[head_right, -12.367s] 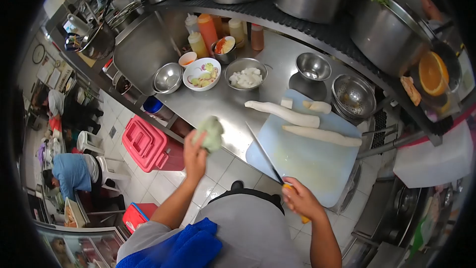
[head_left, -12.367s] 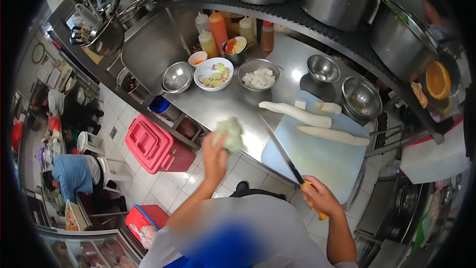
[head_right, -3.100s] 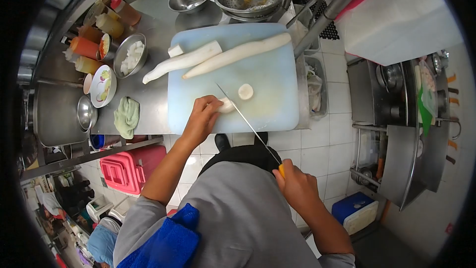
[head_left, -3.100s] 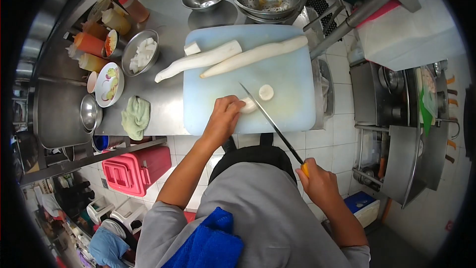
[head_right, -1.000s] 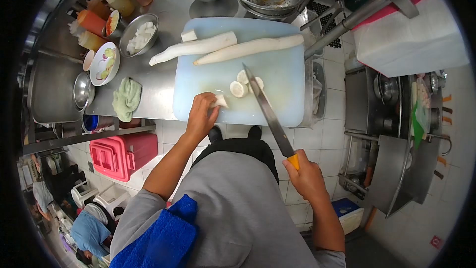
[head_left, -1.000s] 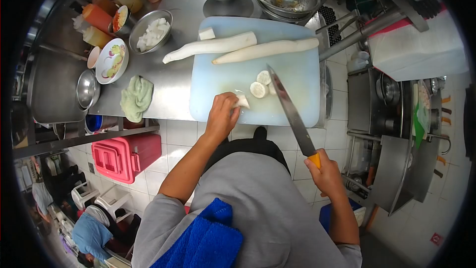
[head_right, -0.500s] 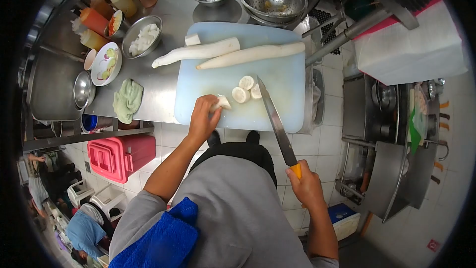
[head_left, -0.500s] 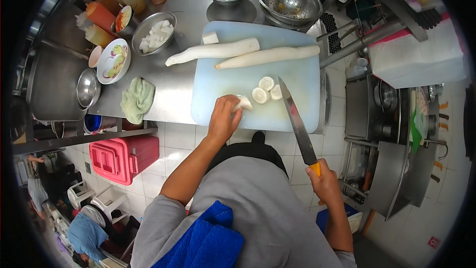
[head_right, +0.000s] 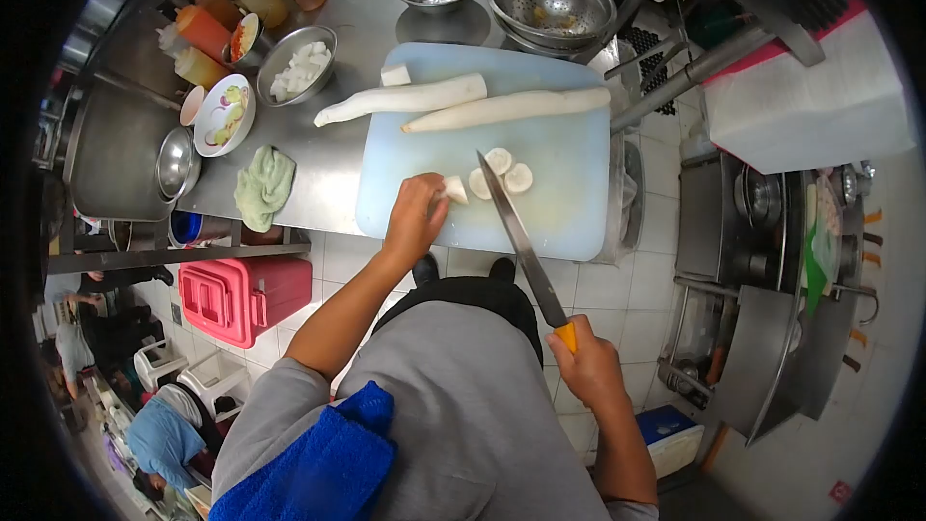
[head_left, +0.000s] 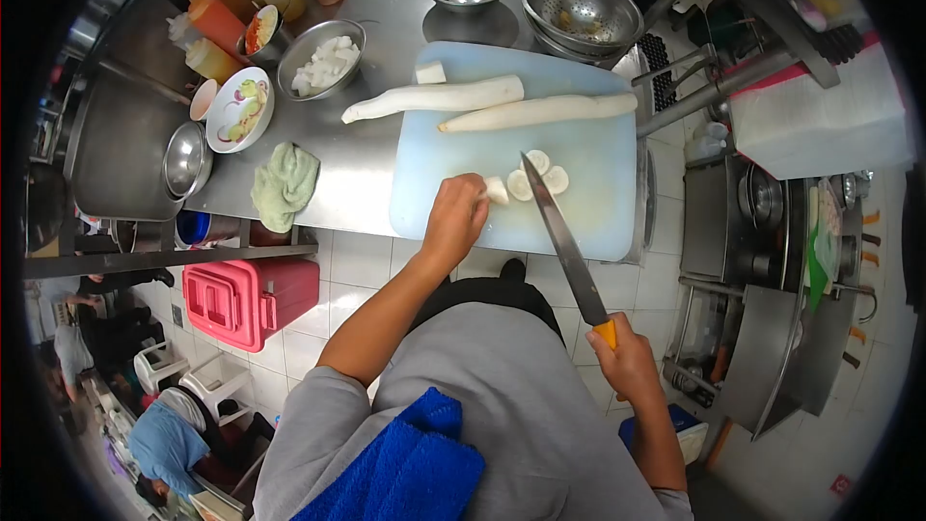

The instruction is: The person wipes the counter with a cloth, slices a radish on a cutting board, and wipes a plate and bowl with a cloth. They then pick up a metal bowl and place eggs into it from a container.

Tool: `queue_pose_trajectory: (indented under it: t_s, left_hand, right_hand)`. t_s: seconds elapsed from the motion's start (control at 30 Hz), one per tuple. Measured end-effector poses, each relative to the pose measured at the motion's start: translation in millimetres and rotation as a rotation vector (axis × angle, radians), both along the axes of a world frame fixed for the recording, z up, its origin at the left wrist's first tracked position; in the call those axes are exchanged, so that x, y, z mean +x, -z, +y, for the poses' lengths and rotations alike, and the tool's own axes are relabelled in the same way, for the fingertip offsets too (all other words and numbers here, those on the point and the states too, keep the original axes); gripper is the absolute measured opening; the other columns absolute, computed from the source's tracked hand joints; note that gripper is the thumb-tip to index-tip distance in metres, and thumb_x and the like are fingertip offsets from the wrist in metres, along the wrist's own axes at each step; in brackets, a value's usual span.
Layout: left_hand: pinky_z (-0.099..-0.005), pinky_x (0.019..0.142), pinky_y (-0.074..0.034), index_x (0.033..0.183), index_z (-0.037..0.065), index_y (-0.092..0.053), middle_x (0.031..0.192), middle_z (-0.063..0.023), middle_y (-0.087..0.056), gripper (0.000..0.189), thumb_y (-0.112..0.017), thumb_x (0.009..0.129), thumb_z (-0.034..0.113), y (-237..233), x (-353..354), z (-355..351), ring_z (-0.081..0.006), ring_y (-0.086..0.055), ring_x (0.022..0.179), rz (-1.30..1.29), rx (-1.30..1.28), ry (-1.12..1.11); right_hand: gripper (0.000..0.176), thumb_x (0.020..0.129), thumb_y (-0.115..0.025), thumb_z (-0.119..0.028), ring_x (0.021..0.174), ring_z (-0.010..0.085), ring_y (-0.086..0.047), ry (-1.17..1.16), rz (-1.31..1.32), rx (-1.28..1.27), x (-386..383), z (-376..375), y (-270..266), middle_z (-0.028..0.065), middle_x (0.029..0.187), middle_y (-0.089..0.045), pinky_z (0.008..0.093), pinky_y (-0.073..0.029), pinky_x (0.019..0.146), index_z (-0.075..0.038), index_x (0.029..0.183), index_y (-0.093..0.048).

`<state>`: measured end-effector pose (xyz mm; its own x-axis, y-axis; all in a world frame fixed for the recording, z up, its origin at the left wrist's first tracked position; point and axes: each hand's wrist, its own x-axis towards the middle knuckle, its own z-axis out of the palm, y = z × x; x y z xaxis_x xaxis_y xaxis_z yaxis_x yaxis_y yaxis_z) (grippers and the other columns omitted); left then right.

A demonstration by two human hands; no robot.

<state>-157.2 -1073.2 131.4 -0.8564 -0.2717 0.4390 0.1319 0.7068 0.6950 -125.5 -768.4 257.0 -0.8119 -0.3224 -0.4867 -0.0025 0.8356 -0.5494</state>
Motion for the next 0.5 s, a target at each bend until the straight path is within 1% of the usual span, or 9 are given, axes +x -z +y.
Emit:
queue_pose_trajectory:
  t_s: [0.07,0.2,0.27,0.3,0.37,0.5]
  left_hand:
    - [-0.0402,0.084,-0.047,0.101,0.002,-0.057,0.109,-0.0157,-0.059,0.034,-0.071,0.071,-0.005,2.7,0.3,1.9,-0.0349,-0.055,0.1,0.033,-0.062,0.049]
    - [-0.0399,0.083,-0.047,0.104,0.003,-0.057,0.109,-0.0144,-0.059,0.037,-0.072,0.071,-0.005,5.1,2.0,1.2,-0.034,-0.055,0.098,0.043,-0.069,0.046]
    - [-0.0393,0.081,-0.047,0.102,0.003,-0.058,0.108,-0.0101,-0.058,0.033,-0.07,0.072,-0.003,4.0,1.0,0.9,-0.0324,-0.053,0.094,0.061,-0.058,0.049]
    - [-0.0393,0.081,-0.047,0.102,0.003,-0.058,0.108,-0.0101,-0.058,0.033,-0.07,0.072,-0.003,3.8,0.2,1.0,-0.0324,-0.053,0.094,0.062,-0.056,0.05]
    - [-0.0388,0.081,-0.048,0.103,0.003,-0.06,0.108,-0.0097,-0.058,0.032,-0.07,0.073,-0.002,3.3,0.1,0.6,-0.0318,-0.053,0.095,0.04,-0.045,0.047]
    - [-0.0387,0.082,-0.048,0.103,0.003,-0.061,0.108,-0.0097,-0.058,0.032,-0.07,0.073,-0.002,1.1,1.0,0.3,-0.0315,-0.053,0.096,0.007,-0.028,0.047]
  right_hand:
    - [0.03,0.09,-0.063,-0.031,0.066,0.0413,-0.064,-0.083,0.071,0.054,1.5,-2.7,2.0,0.0193,0.068,-0.063,0.0463,-0.049,0.057,-0.005,0.1,-0.05]
    - [0.03,0.09,-0.063,-0.032,0.065,0.0401,-0.064,-0.14,0.121,0.09,4.1,-9.9,-3.1,0.0175,0.068,-0.064,0.0464,-0.05,0.057,-0.006,0.098,-0.05]
    - [0.03,0.09,-0.064,-0.032,0.063,0.0381,-0.064,-0.19,0.189,0.127,4.6,-12.0,-3.7,0.0152,0.067,-0.065,0.0455,-0.05,0.056,-0.007,0.096,-0.049]
    - [0.03,0.09,-0.064,-0.032,0.063,0.0381,-0.064,-0.189,0.19,0.128,4.5,-11.4,-2.8,0.0152,0.067,-0.065,0.0455,-0.05,0.056,-0.007,0.096,-0.049]
    - [0.029,0.089,-0.065,-0.031,0.059,0.0353,-0.064,-0.268,0.269,0.159,5.2,-10.2,-0.1,0.0135,0.067,-0.065,0.0444,-0.05,0.053,-0.007,0.095,-0.05]
    - [0.029,0.088,-0.066,-0.03,0.055,0.0329,-0.063,-0.315,0.334,0.154,5.7,-11.8,-3.3,0.0125,0.065,-0.064,0.0434,-0.049,0.05,-0.007,0.093,-0.05]
